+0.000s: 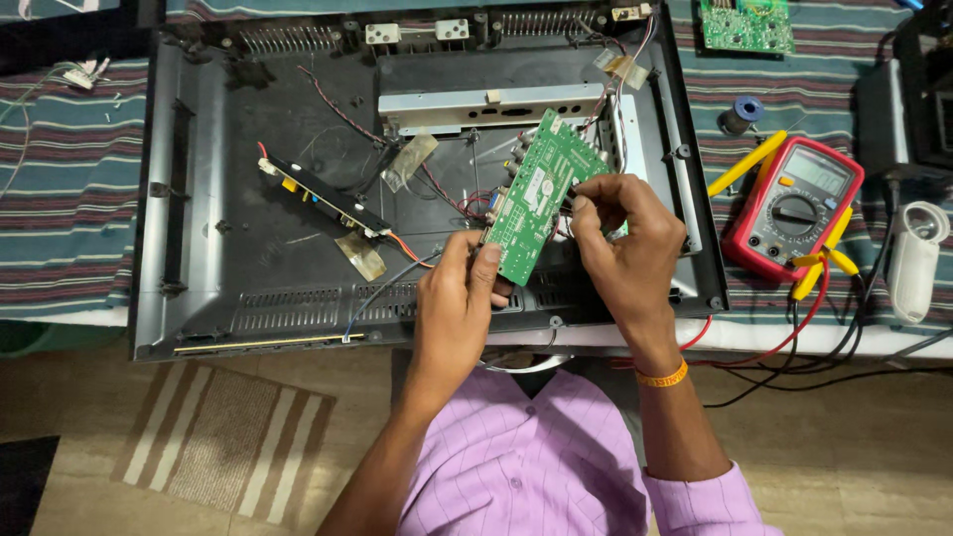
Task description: The person removes a circuit board from a television chassis, inspects it, and uses a multimeter to test electrical points on the board. The person then places the board back into the chassis.
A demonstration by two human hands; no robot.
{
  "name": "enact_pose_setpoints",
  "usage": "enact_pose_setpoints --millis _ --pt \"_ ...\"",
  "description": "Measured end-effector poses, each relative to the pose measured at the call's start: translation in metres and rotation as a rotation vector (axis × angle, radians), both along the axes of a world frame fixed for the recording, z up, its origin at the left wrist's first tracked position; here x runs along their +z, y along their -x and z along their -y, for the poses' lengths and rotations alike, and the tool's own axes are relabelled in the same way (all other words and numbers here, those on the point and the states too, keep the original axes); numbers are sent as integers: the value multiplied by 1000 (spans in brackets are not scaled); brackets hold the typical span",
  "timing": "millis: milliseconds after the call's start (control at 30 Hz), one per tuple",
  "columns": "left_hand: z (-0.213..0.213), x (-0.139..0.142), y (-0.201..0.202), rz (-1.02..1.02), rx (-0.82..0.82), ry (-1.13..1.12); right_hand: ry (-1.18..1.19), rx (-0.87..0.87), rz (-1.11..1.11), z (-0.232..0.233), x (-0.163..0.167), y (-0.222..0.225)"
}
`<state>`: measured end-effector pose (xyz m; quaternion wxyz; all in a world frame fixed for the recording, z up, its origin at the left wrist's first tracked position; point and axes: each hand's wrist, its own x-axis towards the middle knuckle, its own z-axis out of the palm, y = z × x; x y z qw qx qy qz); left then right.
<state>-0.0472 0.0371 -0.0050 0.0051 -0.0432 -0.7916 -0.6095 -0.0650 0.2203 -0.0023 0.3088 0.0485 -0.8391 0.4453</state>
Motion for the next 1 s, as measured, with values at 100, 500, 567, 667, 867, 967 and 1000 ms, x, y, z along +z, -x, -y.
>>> enact_pose_setpoints --millis 100,500,567,667,867,967,1000 --pt "-1 3 -3 -97 9 -94 -40 23 5 1 2 2" --pt "-6 3 -15 -467 123 279 -171 130 -54 2 6 4" --pt "-7 2 -17 -506 114 301 -173 139 -61 2 7 3" --pt "-6 0 -17 -524 89 300 -159 137 -84 2 9 3" --pt "-7 -2 -18 -563 77 356 -104 89 -109 3 7 2" --pt "-8 0 -18 -573 83 342 -54 17 -130 1 6 1" --pt "-8 0 -18 -573 85 336 -51 -17 -140 1 5 1"
